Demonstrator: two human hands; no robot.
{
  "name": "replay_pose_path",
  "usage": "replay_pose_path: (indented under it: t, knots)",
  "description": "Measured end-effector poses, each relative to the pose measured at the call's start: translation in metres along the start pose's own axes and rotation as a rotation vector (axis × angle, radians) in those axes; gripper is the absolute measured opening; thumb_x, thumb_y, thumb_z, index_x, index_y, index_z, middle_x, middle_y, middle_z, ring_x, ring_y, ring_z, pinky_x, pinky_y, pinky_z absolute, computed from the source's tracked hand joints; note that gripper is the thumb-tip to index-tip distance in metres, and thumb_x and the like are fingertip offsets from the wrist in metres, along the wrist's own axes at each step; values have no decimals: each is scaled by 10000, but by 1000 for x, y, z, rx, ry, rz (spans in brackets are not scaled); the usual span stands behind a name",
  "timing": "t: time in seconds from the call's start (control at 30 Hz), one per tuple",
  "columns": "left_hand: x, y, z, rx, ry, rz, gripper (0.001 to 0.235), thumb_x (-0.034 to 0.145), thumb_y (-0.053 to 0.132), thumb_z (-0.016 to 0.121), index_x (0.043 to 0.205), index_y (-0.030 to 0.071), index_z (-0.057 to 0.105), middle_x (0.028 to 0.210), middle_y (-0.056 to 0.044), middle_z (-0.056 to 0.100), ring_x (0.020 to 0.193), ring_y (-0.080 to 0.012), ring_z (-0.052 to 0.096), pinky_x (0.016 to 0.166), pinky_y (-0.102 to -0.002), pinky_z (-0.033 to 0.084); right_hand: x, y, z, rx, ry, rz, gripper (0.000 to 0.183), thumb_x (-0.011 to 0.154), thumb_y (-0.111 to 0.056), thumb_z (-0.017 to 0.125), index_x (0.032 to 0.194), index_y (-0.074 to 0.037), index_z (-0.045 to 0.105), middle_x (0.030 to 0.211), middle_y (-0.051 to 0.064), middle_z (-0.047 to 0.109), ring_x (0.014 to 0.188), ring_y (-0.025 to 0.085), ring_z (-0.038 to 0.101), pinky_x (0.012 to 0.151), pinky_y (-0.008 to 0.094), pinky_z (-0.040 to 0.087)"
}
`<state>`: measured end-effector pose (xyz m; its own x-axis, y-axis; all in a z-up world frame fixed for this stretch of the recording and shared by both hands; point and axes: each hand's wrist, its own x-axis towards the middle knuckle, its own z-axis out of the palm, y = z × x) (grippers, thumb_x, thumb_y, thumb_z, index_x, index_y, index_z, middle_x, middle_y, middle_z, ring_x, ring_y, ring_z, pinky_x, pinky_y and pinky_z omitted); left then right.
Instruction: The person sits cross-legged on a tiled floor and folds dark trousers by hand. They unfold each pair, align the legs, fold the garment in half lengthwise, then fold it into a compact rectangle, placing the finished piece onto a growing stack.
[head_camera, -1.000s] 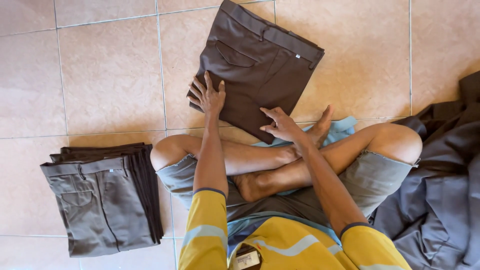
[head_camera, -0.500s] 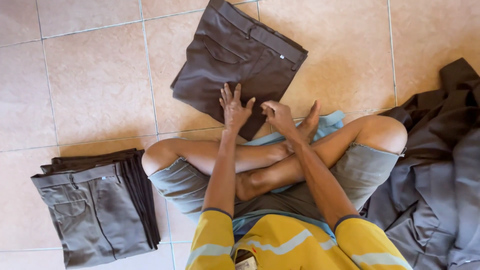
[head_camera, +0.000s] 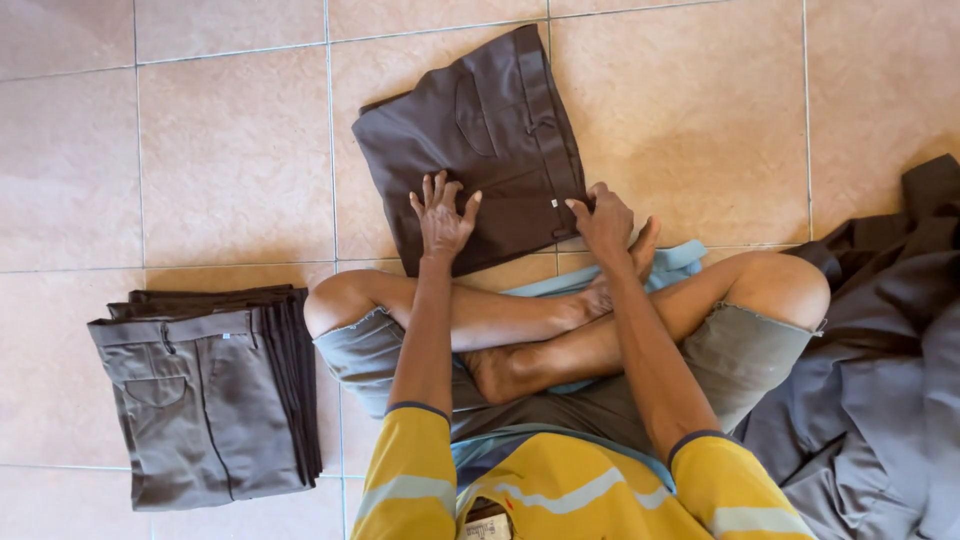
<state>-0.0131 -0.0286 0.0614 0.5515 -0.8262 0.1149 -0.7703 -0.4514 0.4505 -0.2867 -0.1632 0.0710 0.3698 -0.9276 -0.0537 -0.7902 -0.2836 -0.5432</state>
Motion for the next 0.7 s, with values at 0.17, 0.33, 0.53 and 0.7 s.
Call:
replay_pose_path:
  t: [0.17, 0.33, 0.53, 0.7]
  knots:
    - [-7, 28, -5, 65, -5, -41, 691, 980, 668, 525, 1420, 137, 469, 1580, -181, 413, 1513, -442, 295, 1174, -764, 176, 10, 6, 19, -8, 188, -106, 498, 935, -510, 746, 1076, -72, 555, 1071, 193, 582, 935, 451, 683, 753, 586, 576]
    - [-10, 53, -28, 123, -28, -118, 838, 1001, 705, 449, 1580, 112, 327, 1656, -244, 275, 1549, -481, 178, 1163, -792, 134, 21, 20, 23, 203, 260, -113, 283, 977, -226, 723, 909, -24, 537, 785, 250, 550, 816, 549, 632, 723, 609, 500]
    - [-6, 46, -17, 182, -168, -51, 957, 942, 740, 525, 1622, 120, 264, 1677, -235, 209, 1577, -425, 147, 1209, -747, 135, 5, 29, 7, 168, 159, 169, 259, 949, -225, 701, 890, -49, 521, 826, 264, 605, 887, 563, 640, 792, 626, 497]
    - [1, 31, -15, 194, -246, 204, 1051, 856, 807, 568, 1645, 184, 263, 1713, -170, 178, 1594, -380, 125, 1225, -729, 125, -36, -71, -53, -262, 144, 126, 724, 1038, -229, 696, 1564, 58, 290, 1556, 355, 277, 1370, 494, 447, 1013, 550, 485]
